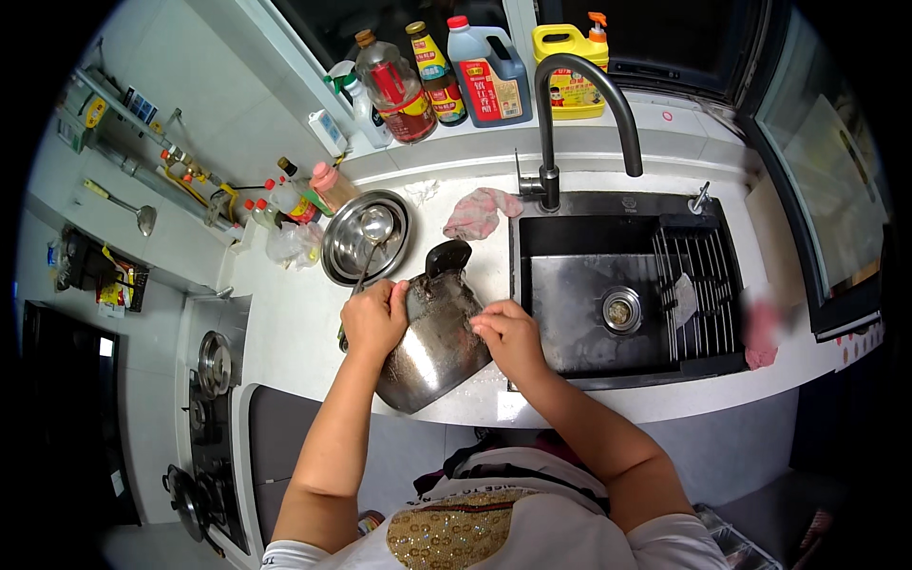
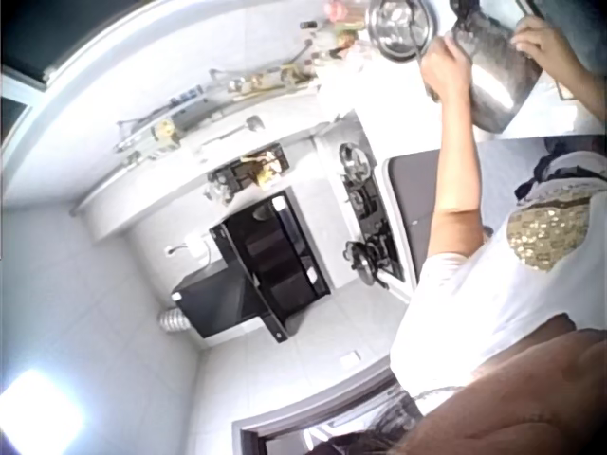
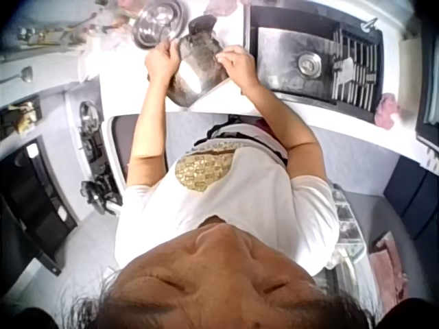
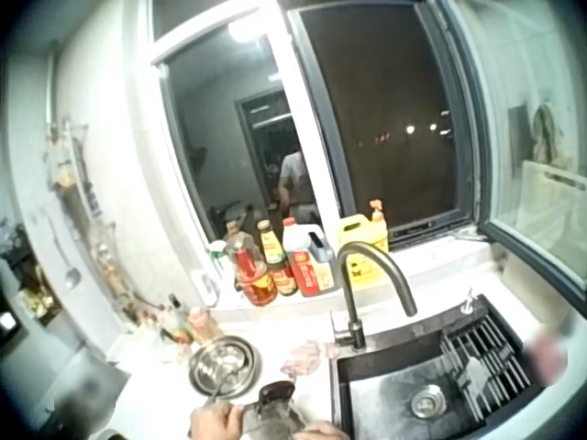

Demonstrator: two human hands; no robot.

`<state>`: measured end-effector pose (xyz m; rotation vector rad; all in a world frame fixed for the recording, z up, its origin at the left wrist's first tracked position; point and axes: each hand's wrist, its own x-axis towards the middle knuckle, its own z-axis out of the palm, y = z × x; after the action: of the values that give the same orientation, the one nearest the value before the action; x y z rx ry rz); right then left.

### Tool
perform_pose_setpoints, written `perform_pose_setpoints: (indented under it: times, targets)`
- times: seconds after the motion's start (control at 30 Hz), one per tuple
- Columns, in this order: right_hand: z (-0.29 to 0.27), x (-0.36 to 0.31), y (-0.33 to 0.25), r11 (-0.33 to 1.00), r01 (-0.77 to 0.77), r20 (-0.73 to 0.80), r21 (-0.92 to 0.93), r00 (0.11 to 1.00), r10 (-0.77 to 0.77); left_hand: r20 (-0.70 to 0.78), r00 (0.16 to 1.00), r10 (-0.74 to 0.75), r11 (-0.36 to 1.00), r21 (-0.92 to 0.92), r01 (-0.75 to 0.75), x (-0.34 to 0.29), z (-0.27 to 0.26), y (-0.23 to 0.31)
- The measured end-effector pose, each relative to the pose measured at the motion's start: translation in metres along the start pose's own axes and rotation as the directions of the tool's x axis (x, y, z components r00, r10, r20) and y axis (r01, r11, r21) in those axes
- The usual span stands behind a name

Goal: The person scrubs the outside and inside of a metal pot using a scouring pad.

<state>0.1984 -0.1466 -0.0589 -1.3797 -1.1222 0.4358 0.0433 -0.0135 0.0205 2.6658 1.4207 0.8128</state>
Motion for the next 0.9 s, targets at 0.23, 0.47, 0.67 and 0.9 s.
perform_pose_setpoints:
  times: [0.23, 0.47, 0.67, 0.9]
  targets:
    - [0.002, 0.003, -0.004, 1.0, -0.026, -0.029, -0.01, 0.999, 0.025, 0.009, 1.0, 0.011, 0.999, -0.035, -0.01, 0.001, 0.0, 0.0]
    - [-0.001, -0.006, -0.01, 0.999, 0.045, -0.001, -0.031, 0.999, -0.045, 0.004, 0.999, 0.044, 0.999, -0.024, -0.044, 0.003, 0.0, -0.001]
    - [0.001, -0.01, -0.009, 1.0, -0.006, -0.001, -0.021, 1.0, 0.006, 0.015, 1.0, 0.02, 1.0, -0.021, -0.02, 0.001, -0.002, 0.001]
    - [-0.005, -0.01, 0.019, 0.981, -0.191, -0.053, -0.04, 0.981, 0.189, 0.004, 1.0, 0.013, 0.999, -0.048, -0.013, 0.003, -0.001, 0.002]
